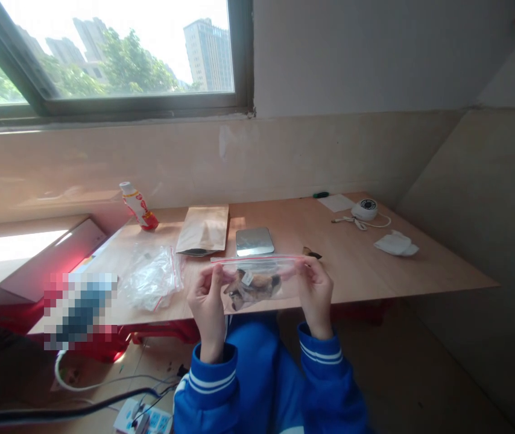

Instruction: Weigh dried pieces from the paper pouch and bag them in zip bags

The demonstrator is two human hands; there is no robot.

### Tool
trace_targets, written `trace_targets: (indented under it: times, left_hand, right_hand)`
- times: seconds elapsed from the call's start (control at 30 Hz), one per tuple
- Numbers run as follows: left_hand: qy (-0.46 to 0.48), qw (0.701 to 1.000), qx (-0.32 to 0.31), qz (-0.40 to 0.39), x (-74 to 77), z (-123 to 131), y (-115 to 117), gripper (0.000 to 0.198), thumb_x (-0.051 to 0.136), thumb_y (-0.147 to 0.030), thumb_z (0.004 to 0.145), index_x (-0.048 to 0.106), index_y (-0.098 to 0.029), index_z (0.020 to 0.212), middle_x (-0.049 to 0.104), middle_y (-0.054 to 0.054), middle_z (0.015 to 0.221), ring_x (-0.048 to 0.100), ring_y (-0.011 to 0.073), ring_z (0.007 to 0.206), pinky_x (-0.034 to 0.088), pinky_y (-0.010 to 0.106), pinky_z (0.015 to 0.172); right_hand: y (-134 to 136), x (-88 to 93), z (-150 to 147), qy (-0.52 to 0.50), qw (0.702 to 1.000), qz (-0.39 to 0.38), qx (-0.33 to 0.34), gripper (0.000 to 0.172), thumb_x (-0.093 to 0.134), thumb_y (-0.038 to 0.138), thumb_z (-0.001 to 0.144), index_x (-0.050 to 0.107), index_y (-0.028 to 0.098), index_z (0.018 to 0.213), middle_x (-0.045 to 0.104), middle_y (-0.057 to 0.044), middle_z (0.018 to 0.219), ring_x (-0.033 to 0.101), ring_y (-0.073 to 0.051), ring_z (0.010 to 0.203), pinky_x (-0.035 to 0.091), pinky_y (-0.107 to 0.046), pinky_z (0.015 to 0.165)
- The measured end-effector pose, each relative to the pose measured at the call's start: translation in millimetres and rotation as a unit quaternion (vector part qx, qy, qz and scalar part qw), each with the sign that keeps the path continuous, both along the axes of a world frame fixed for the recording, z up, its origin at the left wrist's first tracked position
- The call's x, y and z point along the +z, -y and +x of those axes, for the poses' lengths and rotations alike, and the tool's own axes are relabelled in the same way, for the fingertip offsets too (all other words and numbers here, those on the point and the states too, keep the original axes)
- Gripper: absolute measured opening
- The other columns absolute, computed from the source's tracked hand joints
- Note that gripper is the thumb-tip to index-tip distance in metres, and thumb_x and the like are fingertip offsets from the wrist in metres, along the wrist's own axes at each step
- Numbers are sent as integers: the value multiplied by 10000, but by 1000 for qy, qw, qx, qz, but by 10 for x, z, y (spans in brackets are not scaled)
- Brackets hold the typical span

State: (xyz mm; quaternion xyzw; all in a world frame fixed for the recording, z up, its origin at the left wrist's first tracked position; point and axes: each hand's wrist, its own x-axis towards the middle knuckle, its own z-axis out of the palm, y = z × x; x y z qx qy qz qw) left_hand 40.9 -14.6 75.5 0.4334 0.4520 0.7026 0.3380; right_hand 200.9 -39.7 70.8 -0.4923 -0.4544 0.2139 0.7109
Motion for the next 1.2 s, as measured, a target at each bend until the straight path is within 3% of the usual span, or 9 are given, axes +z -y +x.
trace_targets:
  times: [0.17,0.3,0.5,0.7,0.87,1.2]
  left_hand:
    - [23,999,32,-5,-14,-39,2,262,648,-425,802,644,-164,776,653,-21,630,616,109,585,480,218,592]
    - [54,998,18,-10,-41,-111,0,246,666,-414,790,630,-170,785,643,-35,603,609,94,560,473,191,567]
    - [74,997,-20,-30,-87,-219,17,223,678,-391,779,606,-180,790,698,-11,668,670,134,592,520,228,601]
    - [76,997,-6,-18,-119,-235,-4,216,682,-379,776,603,-179,790,691,-10,697,682,151,655,520,245,642]
    - [50,999,14,-3,-146,-219,-35,205,682,-374,778,639,-173,788,692,0,745,662,139,734,511,243,716]
    - [-4,998,-43,-36,-221,-221,-44,225,668,-392,794,699,-172,830,714,14,786,651,148,757,499,250,735]
  right_hand:
    - [-20,-25,-7,-21,998,1,62,223,618,430,848,643,210,877,716,-13,662,672,-175,548,542,-295,589]
    - [-40,-37,-31,0,997,-13,79,240,559,422,890,659,208,930,734,-29,720,686,-182,587,550,-308,621]
    - [-85,-70,-45,44,997,-1,56,191,548,368,906,658,213,899,718,-6,682,684,-167,617,543,-297,675]
    - [-135,-102,-47,74,997,14,9,149,597,332,872,677,212,834,721,-21,793,681,-178,771,531,-280,690]
    - [-129,-114,-39,69,997,18,6,129,612,308,859,694,213,830,728,-24,841,680,-188,819,539,-301,735]
    - [-106,-132,24,34,999,-11,-37,210,626,390,837,707,196,825,737,-42,833,688,-208,818,557,-329,744]
